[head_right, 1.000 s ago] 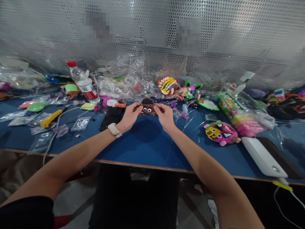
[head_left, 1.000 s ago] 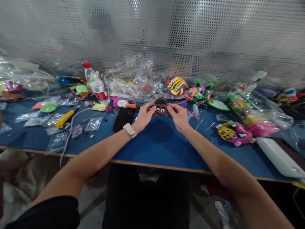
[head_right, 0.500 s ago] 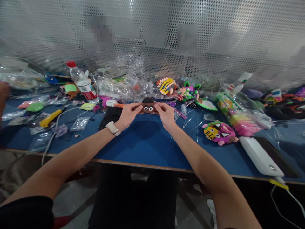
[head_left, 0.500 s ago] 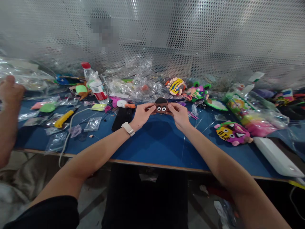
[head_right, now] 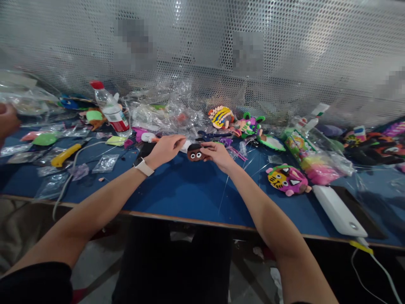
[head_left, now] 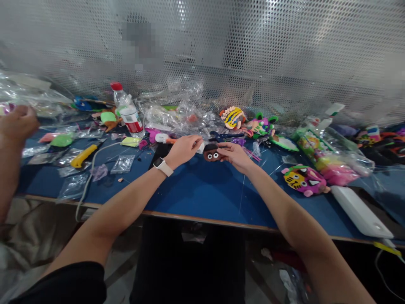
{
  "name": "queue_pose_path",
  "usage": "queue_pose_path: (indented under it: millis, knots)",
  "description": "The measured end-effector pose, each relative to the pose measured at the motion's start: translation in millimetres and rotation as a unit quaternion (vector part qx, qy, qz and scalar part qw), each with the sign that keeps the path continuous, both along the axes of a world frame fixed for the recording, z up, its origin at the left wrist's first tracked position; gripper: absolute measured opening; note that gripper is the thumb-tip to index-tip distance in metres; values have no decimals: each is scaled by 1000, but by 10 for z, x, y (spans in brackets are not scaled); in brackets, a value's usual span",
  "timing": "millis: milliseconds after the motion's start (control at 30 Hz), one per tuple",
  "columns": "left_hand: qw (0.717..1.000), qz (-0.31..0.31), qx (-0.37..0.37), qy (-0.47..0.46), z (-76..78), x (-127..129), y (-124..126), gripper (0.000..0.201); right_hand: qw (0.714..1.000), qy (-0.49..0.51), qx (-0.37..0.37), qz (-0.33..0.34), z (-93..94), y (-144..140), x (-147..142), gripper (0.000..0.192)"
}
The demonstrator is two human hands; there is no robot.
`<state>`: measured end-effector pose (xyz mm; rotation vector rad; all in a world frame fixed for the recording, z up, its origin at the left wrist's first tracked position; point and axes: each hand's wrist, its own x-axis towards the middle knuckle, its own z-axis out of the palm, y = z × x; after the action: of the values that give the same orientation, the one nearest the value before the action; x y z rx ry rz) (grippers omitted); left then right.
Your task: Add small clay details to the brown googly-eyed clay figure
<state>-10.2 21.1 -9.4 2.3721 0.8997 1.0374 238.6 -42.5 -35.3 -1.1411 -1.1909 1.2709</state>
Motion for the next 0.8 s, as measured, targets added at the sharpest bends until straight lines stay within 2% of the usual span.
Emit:
queue_pose_path:
  millis: [133, 233, 300, 367, 533, 667, 800]
  knots:
    - [992, 16, 56, 114, -56, -22, 64, 34, 993, -56, -48, 92, 63, -95, -3, 55]
    - [970, 10, 101, 222, -80, -6, 49, 35, 970, -206, -4, 132, 90, -141, 25, 53]
    - [954, 2, 117, 276, -77, 2, 22, 35, 941, -315, 63, 110, 99, -146, 56, 47]
    - [942, -4, 131, 310, -66, -1, -1, 33, 914, -380, 120, 78, 103, -134, 85, 39]
    - [925, 29, 153, 347, -47, -38, -22, 36, 870, -441, 220, 1, 83, -79, 122, 34]
    - [917, 59, 157, 362, -56, -45, -33, 37, 828, -502, 248, -33, 52, -47, 99, 26]
    - [925, 60, 142, 346, -91, -32, -34, 36, 799, -543, 257, -24, 22, -27, 48, 22]
